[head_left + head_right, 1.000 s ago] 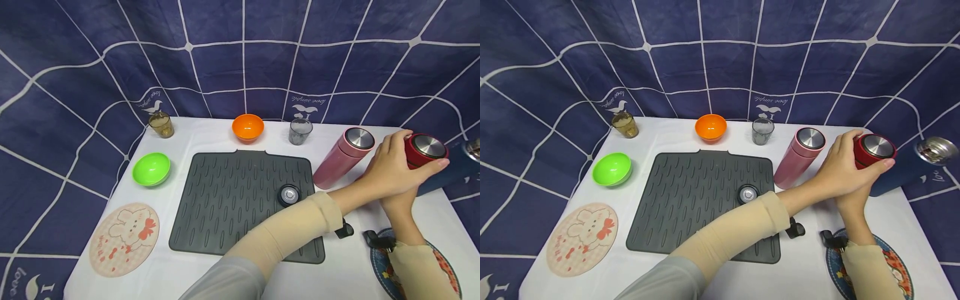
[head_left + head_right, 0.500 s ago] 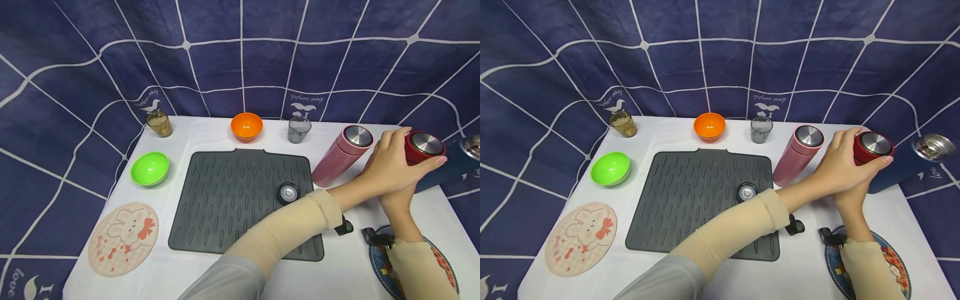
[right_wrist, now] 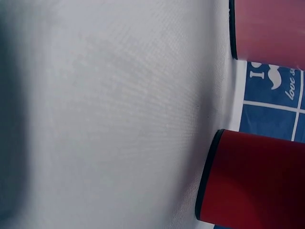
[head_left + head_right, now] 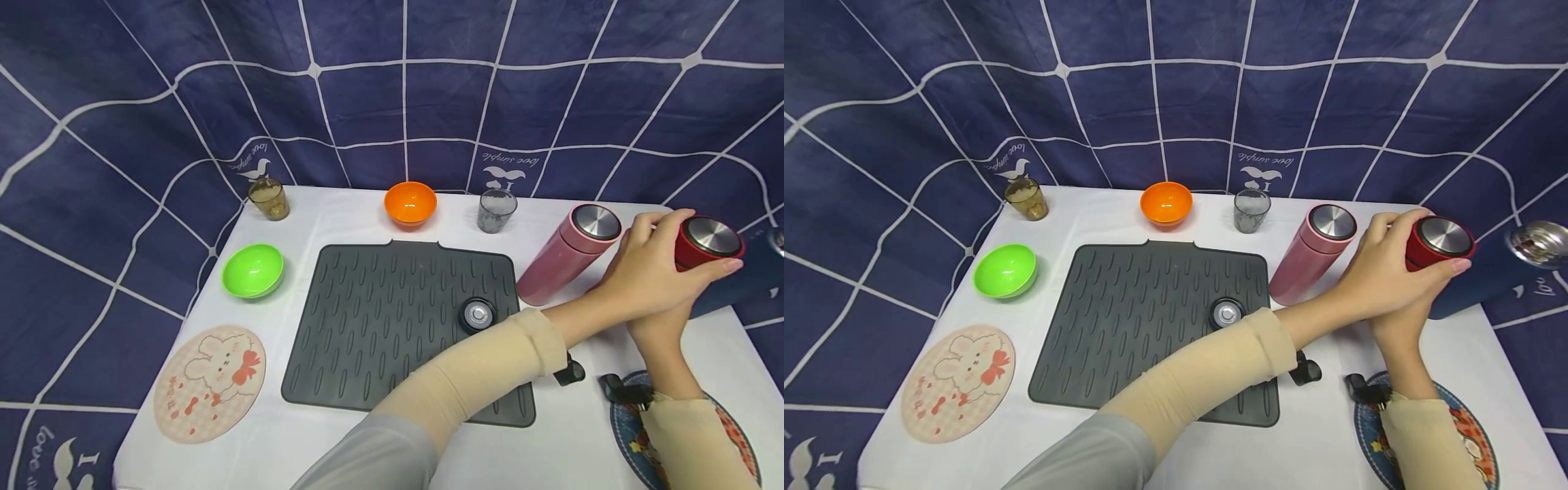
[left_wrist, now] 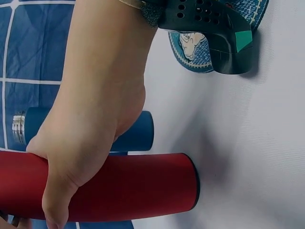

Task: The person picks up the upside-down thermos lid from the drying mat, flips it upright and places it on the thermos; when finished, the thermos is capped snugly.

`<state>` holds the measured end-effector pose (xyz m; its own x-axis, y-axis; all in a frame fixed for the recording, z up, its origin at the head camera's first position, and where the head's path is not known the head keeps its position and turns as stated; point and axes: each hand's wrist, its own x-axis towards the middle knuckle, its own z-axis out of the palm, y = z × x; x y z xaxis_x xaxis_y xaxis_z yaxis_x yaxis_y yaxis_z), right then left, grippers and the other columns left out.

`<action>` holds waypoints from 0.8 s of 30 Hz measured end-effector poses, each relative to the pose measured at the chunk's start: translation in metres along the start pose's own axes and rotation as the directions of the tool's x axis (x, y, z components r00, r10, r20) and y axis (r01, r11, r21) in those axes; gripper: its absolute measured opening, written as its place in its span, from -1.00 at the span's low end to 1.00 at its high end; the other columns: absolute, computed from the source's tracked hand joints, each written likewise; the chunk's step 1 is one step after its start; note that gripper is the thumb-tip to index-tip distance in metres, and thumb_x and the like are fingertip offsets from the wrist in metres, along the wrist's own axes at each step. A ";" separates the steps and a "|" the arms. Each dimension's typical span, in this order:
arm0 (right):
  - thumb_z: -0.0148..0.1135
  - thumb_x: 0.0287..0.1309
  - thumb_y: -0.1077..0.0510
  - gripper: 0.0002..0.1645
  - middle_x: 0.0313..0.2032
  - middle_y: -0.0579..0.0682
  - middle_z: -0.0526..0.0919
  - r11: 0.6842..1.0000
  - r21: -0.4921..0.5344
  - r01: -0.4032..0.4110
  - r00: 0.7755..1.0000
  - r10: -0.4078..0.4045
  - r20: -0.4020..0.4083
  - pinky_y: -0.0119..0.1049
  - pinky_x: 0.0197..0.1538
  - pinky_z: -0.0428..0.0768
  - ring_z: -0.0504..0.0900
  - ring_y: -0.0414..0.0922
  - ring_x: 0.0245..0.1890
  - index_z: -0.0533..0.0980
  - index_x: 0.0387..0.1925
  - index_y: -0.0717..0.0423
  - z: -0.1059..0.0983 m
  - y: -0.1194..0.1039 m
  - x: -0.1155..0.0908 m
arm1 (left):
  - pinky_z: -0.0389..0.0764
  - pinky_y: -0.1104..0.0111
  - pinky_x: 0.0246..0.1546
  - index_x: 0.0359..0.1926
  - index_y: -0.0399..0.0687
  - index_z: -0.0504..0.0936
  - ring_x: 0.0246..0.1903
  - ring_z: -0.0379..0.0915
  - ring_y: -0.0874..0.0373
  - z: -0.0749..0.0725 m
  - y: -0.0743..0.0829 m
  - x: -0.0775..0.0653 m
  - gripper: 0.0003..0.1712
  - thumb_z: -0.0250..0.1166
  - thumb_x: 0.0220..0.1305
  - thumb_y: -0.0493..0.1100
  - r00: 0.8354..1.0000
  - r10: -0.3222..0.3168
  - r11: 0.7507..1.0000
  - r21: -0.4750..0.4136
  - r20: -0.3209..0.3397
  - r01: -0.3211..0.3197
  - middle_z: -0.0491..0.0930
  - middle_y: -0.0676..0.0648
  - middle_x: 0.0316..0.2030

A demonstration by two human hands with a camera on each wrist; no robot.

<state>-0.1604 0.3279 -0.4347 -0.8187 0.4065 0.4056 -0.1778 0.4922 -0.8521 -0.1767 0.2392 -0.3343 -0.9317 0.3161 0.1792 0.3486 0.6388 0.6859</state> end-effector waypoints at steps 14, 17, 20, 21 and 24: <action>0.27 -0.06 0.35 -0.12 0.05 -0.50 0.30 0.998 -0.006 0.063 0.997 -0.063 0.034 -0.59 0.25 0.15 0.26 -0.49 0.14 0.13 0.33 0.22 0.000 -0.001 0.001 | 0.24 0.74 -0.10 0.23 0.40 0.20 0.01 0.18 0.60 0.001 0.000 0.001 -0.06 0.33 -0.18 0.50 0.996 -0.026 0.998 0.046 -0.085 0.030 0.26 0.45 0.04; 0.34 -0.08 0.26 0.13 0.33 -0.20 0.14 0.995 0.036 0.093 0.995 -0.094 0.045 -0.52 0.36 0.09 0.14 -0.28 0.34 -0.13 0.42 0.07 0.000 -0.004 0.005 | 0.19 0.74 -0.02 0.23 0.37 0.21 0.01 0.18 0.57 -0.001 -0.003 0.003 -0.11 0.27 -0.09 0.50 0.997 0.024 0.992 0.127 -0.077 -0.014 0.29 0.42 0.04; 0.32 -0.02 0.19 0.15 0.40 -0.11 0.00 0.997 0.001 0.073 0.997 -0.073 0.036 -0.49 0.38 0.07 0.07 -0.24 0.38 -0.23 0.42 -0.01 -0.004 -0.006 0.006 | 0.13 0.72 0.06 0.31 0.34 0.14 0.04 0.15 0.55 -0.003 -0.004 0.006 -0.15 0.18 0.06 0.46 0.997 0.083 0.982 0.172 0.000 -0.082 0.29 0.43 0.10; 0.31 0.01 0.18 0.14 0.39 -0.12 0.00 0.998 -0.007 0.058 0.998 -0.058 0.032 -0.52 0.37 0.07 0.07 -0.25 0.37 -0.24 0.42 -0.03 -0.005 -0.006 0.005 | 0.13 0.72 0.07 0.34 0.35 0.11 0.05 0.14 0.54 -0.003 -0.004 0.006 -0.15 0.16 0.10 0.44 0.995 0.092 0.980 0.174 0.027 -0.095 0.28 0.44 0.12; 0.30 0.02 0.23 0.05 0.30 -0.24 0.15 0.999 0.026 0.027 0.999 -0.028 0.019 -0.60 0.30 0.14 0.18 -0.30 0.30 -0.13 0.40 -0.08 -0.006 -0.004 0.002 | 0.11 0.71 0.09 0.38 0.37 0.04 0.08 0.11 0.56 -0.001 -0.004 0.004 -0.08 0.19 0.07 0.43 0.995 0.084 0.984 0.156 0.053 -0.091 0.22 0.47 0.19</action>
<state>-0.1579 0.3314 -0.4282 -0.8236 0.3781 0.4228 -0.2142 0.4829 -0.8491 -0.1814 0.2369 -0.3352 -0.8926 0.4049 0.1985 0.4435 0.7090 0.5483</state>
